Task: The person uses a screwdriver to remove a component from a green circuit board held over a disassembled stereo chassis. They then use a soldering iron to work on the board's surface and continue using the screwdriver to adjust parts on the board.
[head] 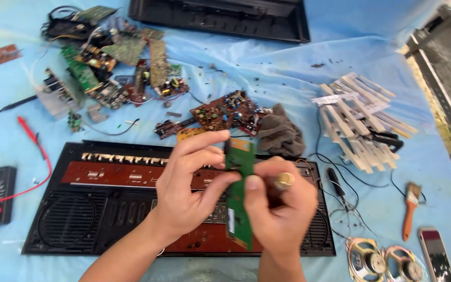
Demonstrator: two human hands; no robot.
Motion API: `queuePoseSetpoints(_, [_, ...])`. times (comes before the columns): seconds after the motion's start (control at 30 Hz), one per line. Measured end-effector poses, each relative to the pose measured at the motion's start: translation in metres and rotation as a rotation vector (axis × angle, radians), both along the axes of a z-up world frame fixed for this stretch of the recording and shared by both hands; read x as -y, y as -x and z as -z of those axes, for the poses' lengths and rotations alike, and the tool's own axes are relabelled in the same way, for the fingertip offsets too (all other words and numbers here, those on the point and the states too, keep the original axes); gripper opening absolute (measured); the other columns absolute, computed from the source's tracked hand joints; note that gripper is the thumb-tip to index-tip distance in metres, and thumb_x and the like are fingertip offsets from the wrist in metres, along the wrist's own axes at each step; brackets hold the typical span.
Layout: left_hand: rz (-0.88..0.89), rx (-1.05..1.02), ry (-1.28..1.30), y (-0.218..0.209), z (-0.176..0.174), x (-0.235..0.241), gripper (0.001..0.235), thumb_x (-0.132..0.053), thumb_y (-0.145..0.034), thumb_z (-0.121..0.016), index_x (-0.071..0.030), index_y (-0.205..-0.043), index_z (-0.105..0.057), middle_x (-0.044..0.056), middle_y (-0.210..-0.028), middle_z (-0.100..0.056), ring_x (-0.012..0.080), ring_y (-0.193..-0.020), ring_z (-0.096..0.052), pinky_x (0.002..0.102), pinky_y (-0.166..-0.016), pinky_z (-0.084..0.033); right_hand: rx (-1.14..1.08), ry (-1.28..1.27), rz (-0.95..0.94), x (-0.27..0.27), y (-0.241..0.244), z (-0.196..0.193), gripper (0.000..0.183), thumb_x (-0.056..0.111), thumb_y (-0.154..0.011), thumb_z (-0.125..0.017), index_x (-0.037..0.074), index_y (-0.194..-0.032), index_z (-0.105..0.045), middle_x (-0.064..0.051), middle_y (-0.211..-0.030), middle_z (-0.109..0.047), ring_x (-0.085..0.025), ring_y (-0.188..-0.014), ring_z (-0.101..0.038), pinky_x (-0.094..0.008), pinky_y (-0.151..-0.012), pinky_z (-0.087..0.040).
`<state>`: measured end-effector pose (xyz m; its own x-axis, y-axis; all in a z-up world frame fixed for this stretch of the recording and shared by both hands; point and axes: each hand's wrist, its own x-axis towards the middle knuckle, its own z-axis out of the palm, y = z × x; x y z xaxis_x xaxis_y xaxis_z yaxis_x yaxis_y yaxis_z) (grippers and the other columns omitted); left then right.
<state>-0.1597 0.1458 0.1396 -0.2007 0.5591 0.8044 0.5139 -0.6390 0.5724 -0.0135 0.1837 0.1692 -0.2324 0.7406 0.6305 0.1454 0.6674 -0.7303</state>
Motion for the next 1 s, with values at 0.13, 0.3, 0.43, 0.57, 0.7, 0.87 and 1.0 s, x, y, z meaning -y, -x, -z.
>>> queuePoseSetpoints(0.13, [-0.01,0.03,0.032,0.007,-0.012,0.003,0.03,-0.011,-0.097,-0.075,-0.004,-0.121,-0.058,0.019,-0.134,-0.063,0.0196,-0.092,-0.073,0.03,-0.089,-0.067,-0.045,0.103,-0.118,-0.005,-0.002,-0.002,0.022,0.023,-0.098,-0.061,0.003,-0.088,-0.063,-0.001,-0.068,-0.055,-0.004,-0.049,-0.032,-0.022,-0.046,-0.022])
queuePoseSetpoints(0.3, [-0.038,-0.086,-0.054,0.009,-0.02,0.012,0.016,0.0,-0.096,-0.075,0.004,-0.111,-0.073,0.027,-0.132,-0.063,0.0295,-0.101,-0.076,0.035,-0.097,-0.069,-0.012,0.098,-0.126,-0.003,-0.007,0.0,0.016,0.015,-0.093,-0.065,0.003,-0.084,-0.06,-0.002,-0.063,-0.043,-0.009,-0.053,-0.03,-0.025,-0.051,-0.02])
queuePoseSetpoints(0.43, [-0.105,-0.157,-0.107,0.007,-0.019,0.012,0.012,0.0,-0.101,-0.069,0.004,-0.111,-0.073,0.027,-0.133,-0.061,0.0322,-0.092,-0.076,0.036,-0.086,-0.069,-0.05,0.137,-0.187,-0.012,-0.01,0.002,0.014,0.012,-0.09,-0.067,0.001,-0.082,-0.063,-0.01,-0.068,-0.055,-0.015,-0.058,-0.039,-0.025,-0.052,-0.026])
queuePoseSetpoints(0.57, [-0.076,-0.204,-0.095,0.008,-0.02,0.009,0.016,-0.003,-0.104,-0.056,0.01,-0.105,-0.066,0.028,-0.134,-0.058,0.0353,-0.108,-0.074,0.037,-0.092,-0.068,-0.002,0.256,-0.416,-0.028,-0.013,0.008,0.029,0.021,-0.089,-0.072,0.002,-0.109,-0.062,-0.008,-0.092,-0.06,-0.006,-0.05,-0.031,-0.02,-0.047,-0.024])
queuePoseSetpoints(0.7, [-0.014,-0.265,-0.035,0.01,-0.014,0.008,0.021,-0.009,-0.107,-0.049,0.009,-0.105,-0.061,0.026,-0.136,-0.055,0.0357,-0.111,-0.073,0.041,-0.098,-0.065,-0.088,0.487,-0.734,-0.043,-0.019,0.025,0.062,0.022,-0.091,-0.074,-0.007,-0.141,-0.052,0.0,-0.067,-0.051,-0.004,-0.051,-0.032,-0.022,-0.052,-0.022])
queuePoseSetpoints(0.87, [-0.004,-0.32,-0.024,0.011,-0.012,0.007,0.012,-0.004,-0.105,-0.052,0.007,-0.102,-0.056,0.028,-0.131,-0.055,0.0363,-0.101,-0.068,0.042,-0.088,-0.061,0.058,0.326,-0.678,-0.047,-0.021,0.02,0.059,0.027,-0.088,-0.072,-0.007,-0.134,-0.059,0.004,-0.061,-0.04,-0.007,-0.054,-0.032,-0.024,-0.054,-0.027])
queuePoseSetpoints(1.0, [0.037,-0.319,-0.004,0.01,-0.014,0.005,0.006,0.001,-0.103,-0.052,0.006,-0.101,-0.054,0.027,-0.13,-0.056,0.0367,-0.103,-0.066,0.042,-0.087,-0.057,0.145,0.189,-0.572,-0.046,-0.018,0.015,0.06,0.033,-0.086,-0.067,-0.008,-0.129,-0.062,0.006,-0.059,-0.035,-0.01,-0.058,-0.033,-0.025,-0.055,-0.03])
